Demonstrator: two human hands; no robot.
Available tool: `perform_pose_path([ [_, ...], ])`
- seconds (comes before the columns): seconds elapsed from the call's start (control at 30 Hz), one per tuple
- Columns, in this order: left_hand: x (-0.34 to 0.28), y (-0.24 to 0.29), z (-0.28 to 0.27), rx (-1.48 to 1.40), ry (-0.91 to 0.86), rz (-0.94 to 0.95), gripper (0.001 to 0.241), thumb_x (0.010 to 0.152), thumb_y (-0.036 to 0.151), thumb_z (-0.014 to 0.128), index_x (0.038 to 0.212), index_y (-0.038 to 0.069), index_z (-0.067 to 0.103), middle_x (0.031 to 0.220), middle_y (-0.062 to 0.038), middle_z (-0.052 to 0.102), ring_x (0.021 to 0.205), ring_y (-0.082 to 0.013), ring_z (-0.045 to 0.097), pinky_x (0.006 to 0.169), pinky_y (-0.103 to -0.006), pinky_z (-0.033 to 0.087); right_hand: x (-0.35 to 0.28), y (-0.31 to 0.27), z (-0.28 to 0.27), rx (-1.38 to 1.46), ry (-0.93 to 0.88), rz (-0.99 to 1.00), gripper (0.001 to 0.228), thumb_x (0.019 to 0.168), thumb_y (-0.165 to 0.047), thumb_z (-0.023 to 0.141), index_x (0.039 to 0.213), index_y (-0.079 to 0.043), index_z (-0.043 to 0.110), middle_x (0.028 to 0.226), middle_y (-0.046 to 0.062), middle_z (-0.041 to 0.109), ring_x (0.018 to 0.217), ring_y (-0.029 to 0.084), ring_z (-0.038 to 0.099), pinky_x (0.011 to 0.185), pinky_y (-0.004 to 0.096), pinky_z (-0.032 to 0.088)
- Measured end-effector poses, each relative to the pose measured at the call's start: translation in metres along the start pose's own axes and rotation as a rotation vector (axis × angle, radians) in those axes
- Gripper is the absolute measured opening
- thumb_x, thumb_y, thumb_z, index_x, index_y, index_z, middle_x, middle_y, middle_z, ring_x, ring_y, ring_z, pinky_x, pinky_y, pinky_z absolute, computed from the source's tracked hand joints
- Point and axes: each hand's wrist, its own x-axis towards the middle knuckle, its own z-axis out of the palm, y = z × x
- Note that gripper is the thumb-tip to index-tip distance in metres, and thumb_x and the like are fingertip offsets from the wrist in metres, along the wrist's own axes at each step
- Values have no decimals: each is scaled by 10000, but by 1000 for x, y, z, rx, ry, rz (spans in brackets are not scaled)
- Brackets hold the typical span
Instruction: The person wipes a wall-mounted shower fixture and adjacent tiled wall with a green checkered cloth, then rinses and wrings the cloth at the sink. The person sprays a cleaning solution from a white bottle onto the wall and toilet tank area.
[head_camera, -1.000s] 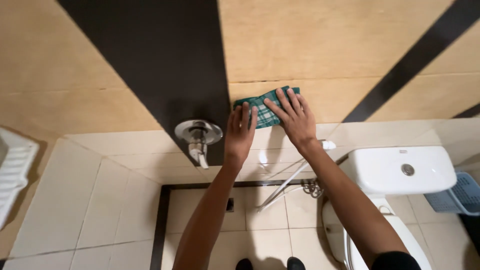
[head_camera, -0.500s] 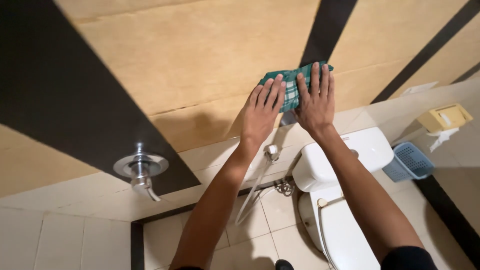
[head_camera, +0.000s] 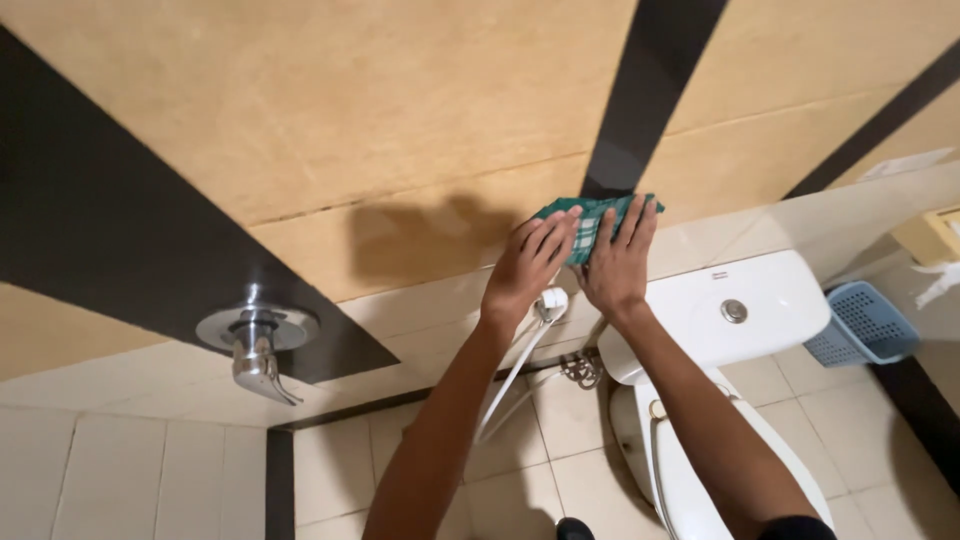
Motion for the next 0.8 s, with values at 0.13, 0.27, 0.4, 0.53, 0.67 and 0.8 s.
perform_pose_path([
  [0.13, -36, -20, -10, 11, -34, -9, 528, 986, 127, 592, 1507, 108, 508, 1681, -16, 345, 1508, -183, 359, 1243, -338, 322, -8, -36, 51, -20, 113, -67, 1010, 903, -578, 657, 1521, 164, 363, 1547, 541, 82, 1458, 688, 45, 1191, 727, 88],
  [0.27, -77, -45, -18, -117, 67, -83, 492, 1017, 122, 624, 1497, 77, 527, 1674, -12, 365, 1501, -199, 397, 1245, -357, 371, -18, -84, 37, 137, 122, -119, 1048, 851, -540, 715, 1489, 209, 354, 1507, 577, 76, 1421, 732, 53, 1157, 773, 134],
  [0.4, -118, -82, -30, -126, 67, -83, 471, 1022, 118, 611, 1476, 48, 507, 1653, -48, 396, 1475, -227, 442, 1226, -404, 409, -23, -134, 47, 298, 328, -222, 1021, 869, -461, 769, 1465, 248, 340, 1489, 596, 80, 1396, 781, 105, 1135, 812, 206],
  [0.53, -167, -116, -38, 35, -47, -98, 554, 989, 173, 578, 1518, 43, 482, 1653, -62, 396, 1456, -248, 444, 1235, -397, 389, -27, -187, 20, 274, 321, -320, 986, 873, -439, 767, 1461, 227, 338, 1447, 612, 96, 1343, 802, 129, 1076, 835, 235],
  [0.67, -207, -163, -61, 97, -117, -151, 555, 998, 214, 562, 1513, 43, 444, 1655, -97, 384, 1481, -283, 431, 1240, -440, 368, -29, -241, -19, 291, 375, -430, 879, 934, -383, 716, 1504, 168, 337, 1465, 604, 132, 1355, 801, 145, 1084, 843, 235],
  [0.8, -225, -204, -93, 186, -89, -200, 514, 1037, 221, 546, 1514, 51, 457, 1647, -118, 381, 1492, -293, 424, 1239, -422, 366, -20, -281, -51, -63, 474, -419, 777, 974, -279, 683, 1583, 56, 336, 1528, 540, 144, 1383, 753, 165, 1112, 789, 241],
])
